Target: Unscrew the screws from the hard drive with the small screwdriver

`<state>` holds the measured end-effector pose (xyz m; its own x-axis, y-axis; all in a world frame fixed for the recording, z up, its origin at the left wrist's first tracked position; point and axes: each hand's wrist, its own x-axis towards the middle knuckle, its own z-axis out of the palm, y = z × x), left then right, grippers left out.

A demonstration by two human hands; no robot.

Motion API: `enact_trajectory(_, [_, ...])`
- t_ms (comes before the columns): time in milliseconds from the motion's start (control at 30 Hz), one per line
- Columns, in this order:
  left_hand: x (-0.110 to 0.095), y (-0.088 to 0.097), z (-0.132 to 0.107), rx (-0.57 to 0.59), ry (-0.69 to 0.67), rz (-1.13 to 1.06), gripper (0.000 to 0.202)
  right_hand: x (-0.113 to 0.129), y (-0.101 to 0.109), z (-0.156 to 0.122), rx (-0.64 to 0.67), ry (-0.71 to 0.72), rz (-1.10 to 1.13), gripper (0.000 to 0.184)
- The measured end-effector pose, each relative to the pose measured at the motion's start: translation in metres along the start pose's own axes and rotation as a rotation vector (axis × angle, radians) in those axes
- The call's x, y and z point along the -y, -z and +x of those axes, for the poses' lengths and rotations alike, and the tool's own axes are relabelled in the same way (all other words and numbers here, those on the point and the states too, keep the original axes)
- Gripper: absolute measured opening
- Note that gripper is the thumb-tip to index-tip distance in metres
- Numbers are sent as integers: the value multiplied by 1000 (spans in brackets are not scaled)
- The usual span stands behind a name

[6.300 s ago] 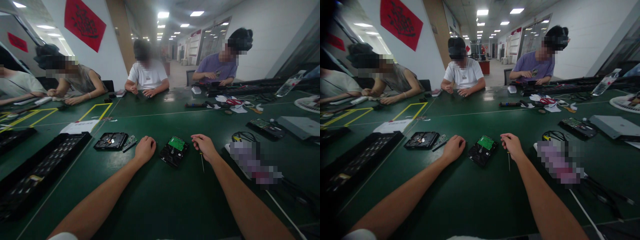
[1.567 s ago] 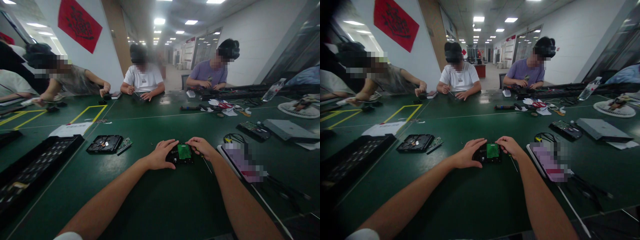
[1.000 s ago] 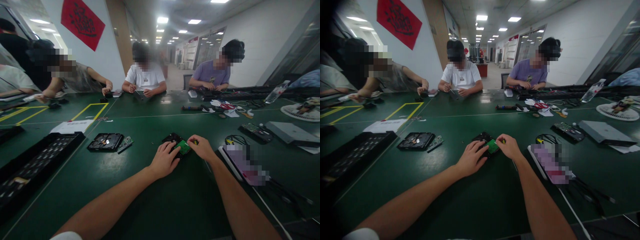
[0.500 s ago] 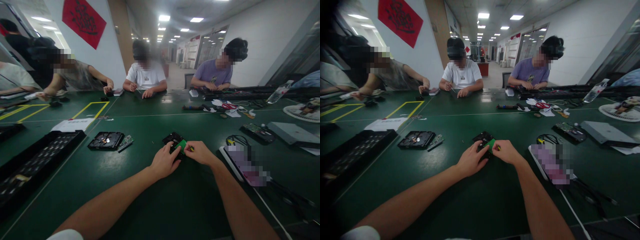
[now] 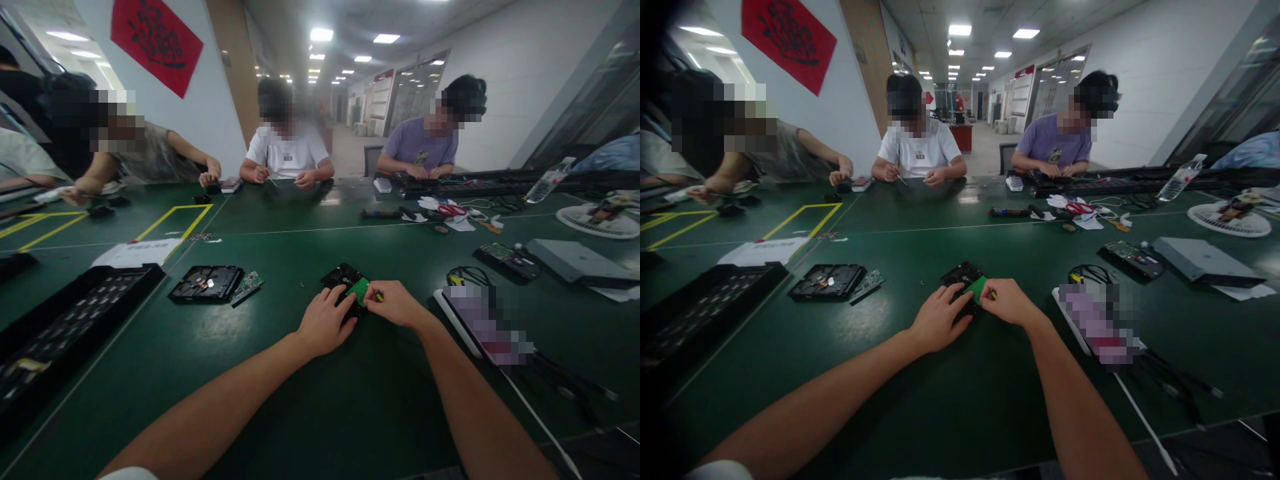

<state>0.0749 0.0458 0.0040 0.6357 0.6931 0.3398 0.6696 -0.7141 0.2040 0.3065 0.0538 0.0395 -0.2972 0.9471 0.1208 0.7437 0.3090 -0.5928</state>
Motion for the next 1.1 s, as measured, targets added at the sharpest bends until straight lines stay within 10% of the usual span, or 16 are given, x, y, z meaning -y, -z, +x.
enact_trajectory(1100, [-1,3,1,65,5,13,56,0,4,0,43,24,-7,11])
